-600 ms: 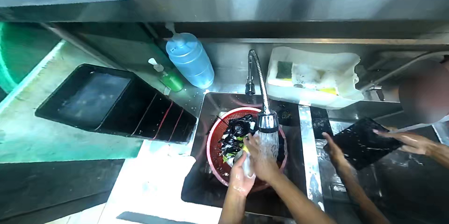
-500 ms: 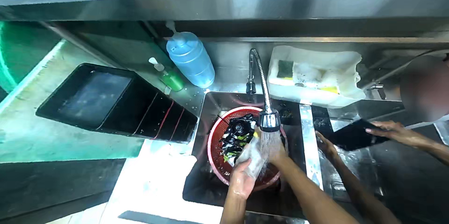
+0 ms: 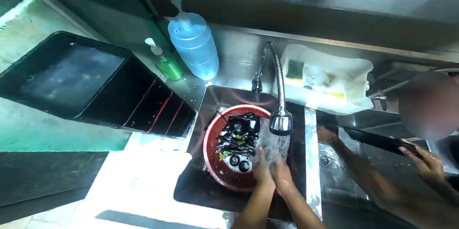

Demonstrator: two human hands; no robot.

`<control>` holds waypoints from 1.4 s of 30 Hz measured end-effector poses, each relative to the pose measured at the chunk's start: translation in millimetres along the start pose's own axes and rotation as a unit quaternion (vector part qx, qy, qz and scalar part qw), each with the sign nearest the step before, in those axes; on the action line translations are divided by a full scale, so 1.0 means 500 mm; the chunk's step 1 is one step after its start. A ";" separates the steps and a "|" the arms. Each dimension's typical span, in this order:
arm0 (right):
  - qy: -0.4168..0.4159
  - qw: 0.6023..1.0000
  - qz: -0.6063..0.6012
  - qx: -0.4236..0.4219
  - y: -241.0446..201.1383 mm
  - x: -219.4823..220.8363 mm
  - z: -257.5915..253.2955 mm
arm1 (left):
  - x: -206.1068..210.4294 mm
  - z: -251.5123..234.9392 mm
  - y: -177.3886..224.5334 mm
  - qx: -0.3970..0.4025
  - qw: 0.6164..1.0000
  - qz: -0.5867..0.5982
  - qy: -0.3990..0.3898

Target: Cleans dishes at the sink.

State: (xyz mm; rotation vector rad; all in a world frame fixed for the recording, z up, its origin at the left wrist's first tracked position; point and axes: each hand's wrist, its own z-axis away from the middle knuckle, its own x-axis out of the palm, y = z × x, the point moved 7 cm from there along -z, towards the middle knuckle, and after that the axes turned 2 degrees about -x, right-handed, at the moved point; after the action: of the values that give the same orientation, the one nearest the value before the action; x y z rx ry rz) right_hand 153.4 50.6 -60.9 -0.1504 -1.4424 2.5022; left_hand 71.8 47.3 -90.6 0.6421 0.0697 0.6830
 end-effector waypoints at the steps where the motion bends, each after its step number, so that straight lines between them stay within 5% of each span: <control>1: 0.011 0.999 0.050 -0.004 0.005 -0.013 0.006 | 0.003 0.015 0.007 -0.002 1.000 -0.011 0.019; 3: 0.060 0.992 0.108 -0.010 -0.006 -0.058 0.000 | 0.018 0.039 0.004 -0.012 0.992 -0.106 -0.063; 7: 0.188 0.977 0.096 -0.031 -0.080 -0.192 0.006 | 0.061 0.017 0.037 0.014 0.882 -0.376 -0.285; 8: 0.214 0.973 0.075 -0.036 -0.092 -0.227 0.016 | 0.058 -0.028 0.053 0.023 0.875 -0.400 -0.273; 12: 0.293 0.952 -0.091 0.013 -0.078 -0.365 0.026 | 0.003 -0.255 0.091 -0.019 0.950 -0.306 -0.056; 14: 0.274 0.937 -0.204 0.069 -0.007 -0.422 -0.008 | 0.006 -0.341 0.058 -0.117 0.987 -0.106 -0.022; 16: 0.228 0.936 -0.258 0.065 0.067 -0.446 -0.039 | 0.037 -0.355 0.053 -0.199 0.978 0.056 -0.017; 17: 0.202 0.954 -0.222 0.015 0.064 -0.429 -0.042 | 0.053 -0.335 0.071 -0.230 0.967 0.110 0.002; 19: 0.196 0.975 -0.040 -0.099 -0.086 -0.300 -0.012 | 0.069 -0.334 0.080 -0.251 0.945 0.208 0.018; 21: 0.266 0.940 0.166 0.131 -0.329 -0.138 0.034 | 0.071 -0.430 0.015 -0.205 0.954 0.212 0.060; 22: 0.294 0.915 0.245 0.129 -0.376 -0.119 0.038 | 0.068 -0.460 -0.002 -0.187 0.959 0.203 0.071; 23: 0.304 0.879 0.353 0.098 -0.373 -0.153 0.033 | 0.060 -0.475 -0.007 -0.174 0.965 0.176 0.085; 25: 0.255 0.796 0.549 -0.028 -0.258 -0.355 -0.010 | 0.041 -0.481 0.003 -0.124 0.986 0.061 0.093; 27: 0.276 0.793 0.539 -0.064 -0.158 -0.513 -0.048 | 0.022 -0.477 0.007 -0.089 0.992 -0.022 0.092; 28: 0.326 0.809 0.467 -0.148 -0.138 -0.520 -0.045 | 0.009 -0.471 0.006 -0.092 0.990 -0.027 0.100; 29: 0.367 0.813 0.366 -0.264 -0.137 -0.476 -0.032 | -0.007 -0.461 0.007 -0.101 0.988 -0.012 0.117; 31: 0.287 0.866 0.298 -0.281 -0.249 -0.313 -0.002 | -0.047 -0.427 0.021 -0.108 0.985 -0.024 0.133; 34: 0.220 0.799 0.423 -0.366 -0.474 -0.171 -0.052 | -0.121 -0.369 0.048 -0.078 0.973 -0.158 0.147; 36: 0.188 0.800 0.475 -0.316 -0.567 -0.142 -0.167 | -0.171 -0.339 0.077 -0.031 0.928 -0.341 0.147; 39: 0.122 0.827 0.530 -0.145 -0.585 -0.150 -0.393 | -0.223 -0.268 0.121 0.053 0.868 -0.487 0.084; 42: 0.003 0.746 0.662 -0.065 -0.535 -0.178 -0.540 | -0.235 -0.158 0.178 0.192 0.811 -0.552 0.029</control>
State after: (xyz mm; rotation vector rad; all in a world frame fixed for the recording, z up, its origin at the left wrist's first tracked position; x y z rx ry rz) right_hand 340.0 381.3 30.5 -1.7757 -1.8386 3.2535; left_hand -91.2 70.4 -120.4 0.8317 0.6058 -0.4692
